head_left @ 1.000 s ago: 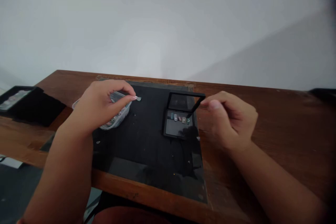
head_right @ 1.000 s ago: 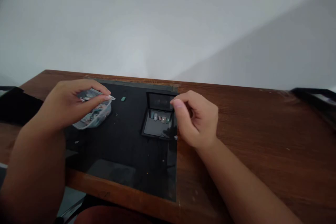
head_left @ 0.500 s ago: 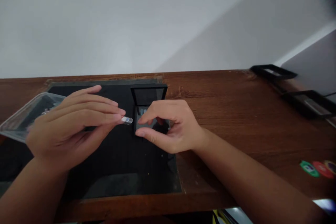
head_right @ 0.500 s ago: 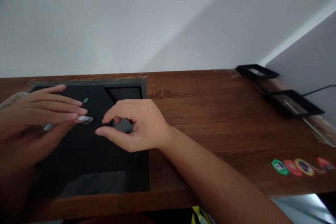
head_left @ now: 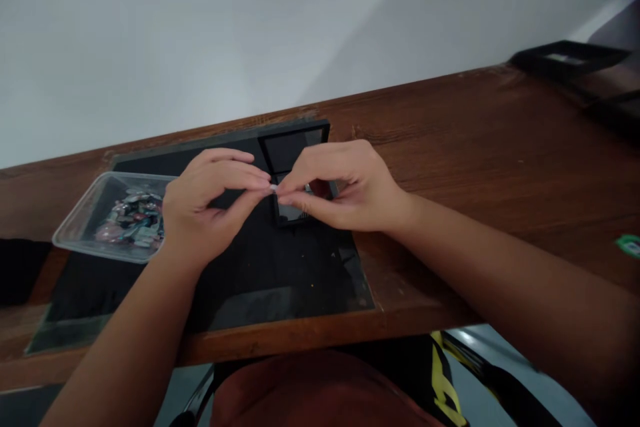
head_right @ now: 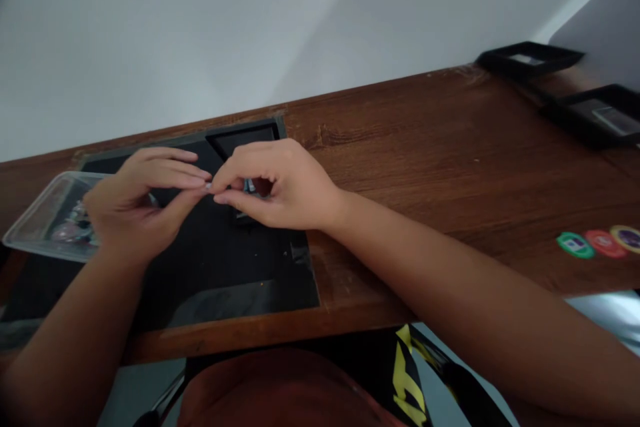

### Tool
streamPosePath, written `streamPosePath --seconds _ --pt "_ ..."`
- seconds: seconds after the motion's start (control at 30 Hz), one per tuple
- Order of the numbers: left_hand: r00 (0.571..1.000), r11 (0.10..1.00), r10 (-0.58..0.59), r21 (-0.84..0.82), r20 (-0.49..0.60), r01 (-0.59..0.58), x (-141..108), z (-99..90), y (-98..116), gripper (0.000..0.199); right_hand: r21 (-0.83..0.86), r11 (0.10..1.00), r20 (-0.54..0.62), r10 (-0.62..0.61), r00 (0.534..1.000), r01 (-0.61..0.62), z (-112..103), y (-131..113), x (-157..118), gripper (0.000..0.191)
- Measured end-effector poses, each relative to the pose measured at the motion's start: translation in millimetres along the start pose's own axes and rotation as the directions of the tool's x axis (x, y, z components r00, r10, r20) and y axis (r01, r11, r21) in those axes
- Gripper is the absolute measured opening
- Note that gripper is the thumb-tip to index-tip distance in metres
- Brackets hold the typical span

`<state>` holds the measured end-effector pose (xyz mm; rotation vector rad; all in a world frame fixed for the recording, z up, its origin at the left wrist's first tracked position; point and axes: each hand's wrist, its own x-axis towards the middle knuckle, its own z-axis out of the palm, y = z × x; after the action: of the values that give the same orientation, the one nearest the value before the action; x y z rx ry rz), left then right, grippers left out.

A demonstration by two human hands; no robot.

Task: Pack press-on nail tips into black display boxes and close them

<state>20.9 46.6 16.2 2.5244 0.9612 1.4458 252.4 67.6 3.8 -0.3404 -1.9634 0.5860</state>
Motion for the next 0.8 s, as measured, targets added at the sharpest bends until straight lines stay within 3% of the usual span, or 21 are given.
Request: streamPosePath --seconds 0.13,0.27,0.43,0.57,0.7,0.8 --pt "0.954 0.930 -0.289 -0.212 0.079 0.299 -7.5 7.1 -2.3 0.011 0.027 0.996 -0.030 0.081 0.996 -0.080 -3.4 1.6 -0.5 0.018" --pt "0.918 0.836 -0.372 -0.381 0.136 0.395 -9.6 13.7 -4.8 0.008 0.146 0.963 0.060 0.219 0.974 -0.225 -8.9 2.7 -0.1 0.026" --pt "0.915 0.787 -0.352 -0.466 0.200 0.404 -8.6 17.7 -3.2 0.012 0.304 0.885 0.215 0.298 0.930 -0.354 -14.5 6.4 2.2 0.029" --pt "0.936 0.824 -0.292 -0.444 0.198 0.351 -8.5 16.0 -3.8 0.007 0.356 0.841 0.254 0.331 0.909 -0.406 -12.8 8.7 3.5 0.042" --pt "0.963 0.872 -0.217 -0.411 0.162 0.265 -6.8 13.6 -4.1 0.009 0.373 0.806 0.309 0.360 0.880 -0.460 -13.8 7.8 5.5 0.039" --pt "0.975 0.906 -0.158 -0.371 0.156 0.206 -4.2 13.0 -1.4 0.009 0.349 0.773 0.425 0.374 0.825 -0.530 -20.5 7.2 7.4 0.037"
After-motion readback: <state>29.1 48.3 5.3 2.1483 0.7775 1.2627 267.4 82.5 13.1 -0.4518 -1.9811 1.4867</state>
